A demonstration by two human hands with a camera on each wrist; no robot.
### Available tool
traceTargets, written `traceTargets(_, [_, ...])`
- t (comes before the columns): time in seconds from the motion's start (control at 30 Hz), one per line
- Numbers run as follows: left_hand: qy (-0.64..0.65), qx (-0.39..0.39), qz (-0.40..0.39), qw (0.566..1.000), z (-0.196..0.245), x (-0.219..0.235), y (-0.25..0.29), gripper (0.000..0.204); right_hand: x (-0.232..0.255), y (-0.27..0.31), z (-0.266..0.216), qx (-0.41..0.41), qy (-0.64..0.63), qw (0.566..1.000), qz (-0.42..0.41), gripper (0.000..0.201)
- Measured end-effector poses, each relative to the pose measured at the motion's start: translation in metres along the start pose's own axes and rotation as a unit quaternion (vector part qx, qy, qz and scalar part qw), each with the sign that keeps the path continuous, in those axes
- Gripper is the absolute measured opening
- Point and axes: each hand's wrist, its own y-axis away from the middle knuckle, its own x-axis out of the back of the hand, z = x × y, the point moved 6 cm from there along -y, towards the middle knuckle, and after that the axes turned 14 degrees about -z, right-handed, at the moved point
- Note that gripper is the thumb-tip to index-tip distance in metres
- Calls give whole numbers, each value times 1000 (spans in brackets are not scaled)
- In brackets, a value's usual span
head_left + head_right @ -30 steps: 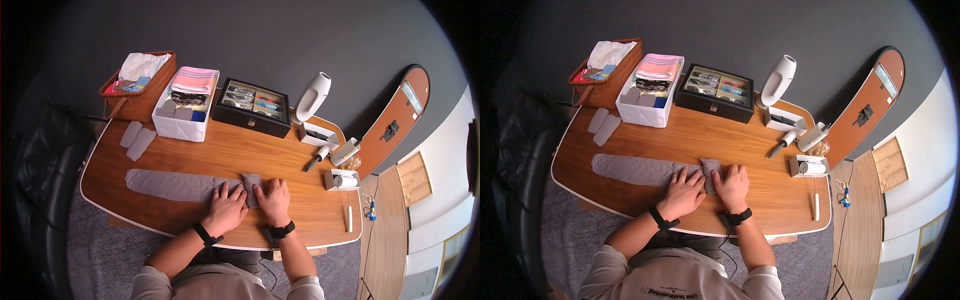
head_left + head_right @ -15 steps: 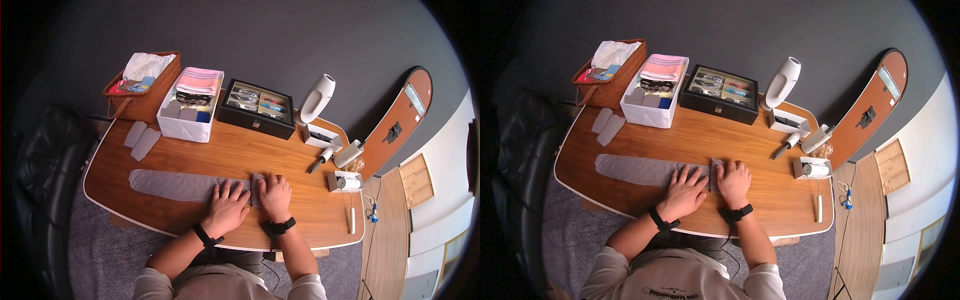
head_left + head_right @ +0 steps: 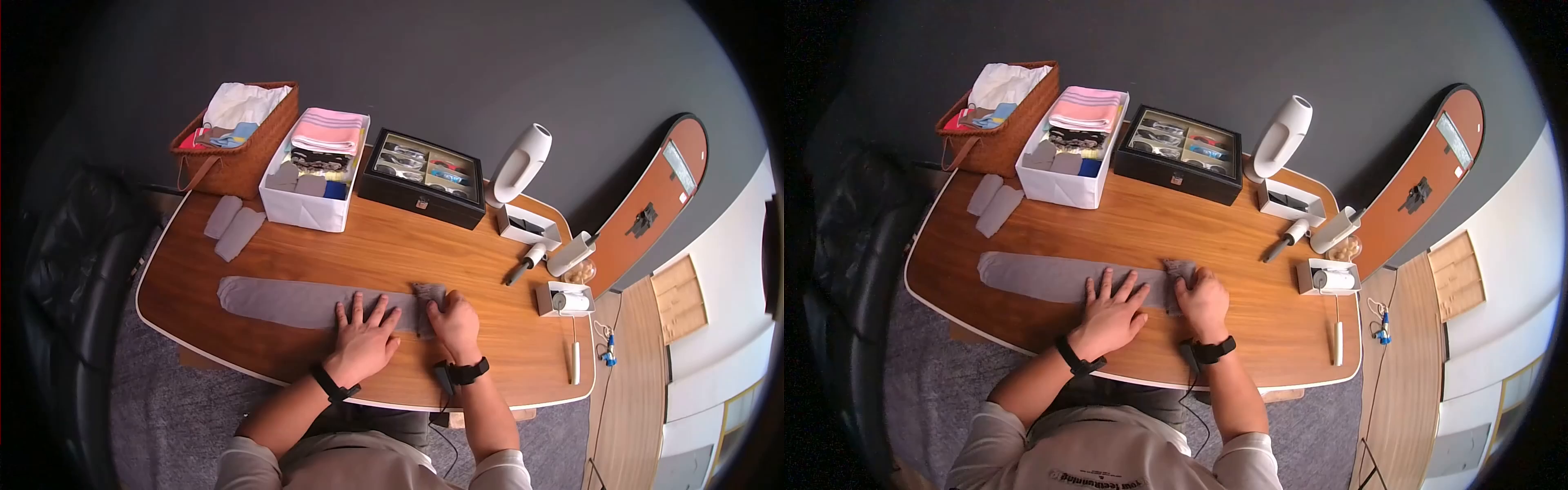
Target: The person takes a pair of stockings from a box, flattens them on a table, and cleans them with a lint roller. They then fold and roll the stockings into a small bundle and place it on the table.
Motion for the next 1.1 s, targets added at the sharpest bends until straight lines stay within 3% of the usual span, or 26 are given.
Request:
traceTargets(0.13, [-7, -2, -8, 1000, 3, 0, 2, 63, -3, 4, -24, 30, 78, 996, 37, 37])
traceTargets(0.23, [-6, -4, -5, 1000, 4, 0, 3, 62, -8, 7, -44, 58, 77, 995, 9, 35])
traceTargets(0.33, [-7, 0, 10, 1000, 0, 4, 7, 62, 1, 15, -61, 142, -8, 990, 22, 35])
traceTargets(0.43, [-10, 9, 29, 999, -10, 6, 10, 63, 2, 6, -44, 130, -56, 989, 49, 34])
traceTargets(0.53, [-13, 7, 30, 999, -14, 8, 11, 63, -1, 2, -29, 76, 35, 994, 68, 43])
traceTargets(0.73, [-17, -4, 31, 999, -14, 6, 8, 64, -25, 0, -32, 39, 37, 997, -46, 61])
traceTargets(0.93, [-5, 21, 32, 999, -19, 5, 15, 64, -34, -9, -36, 29, 47, 997, -62, 53])
traceTargets(1.03, [-16, 36, 44, 998, -25, 6, 20, 62, -34, -10, -27, 50, 26, 998, 7, 47])
traceTargets(1.1, [-18, 40, 45, 998, -28, 8, 19, 61, -33, -10, -26, 26, 44, 998, -23, 46])
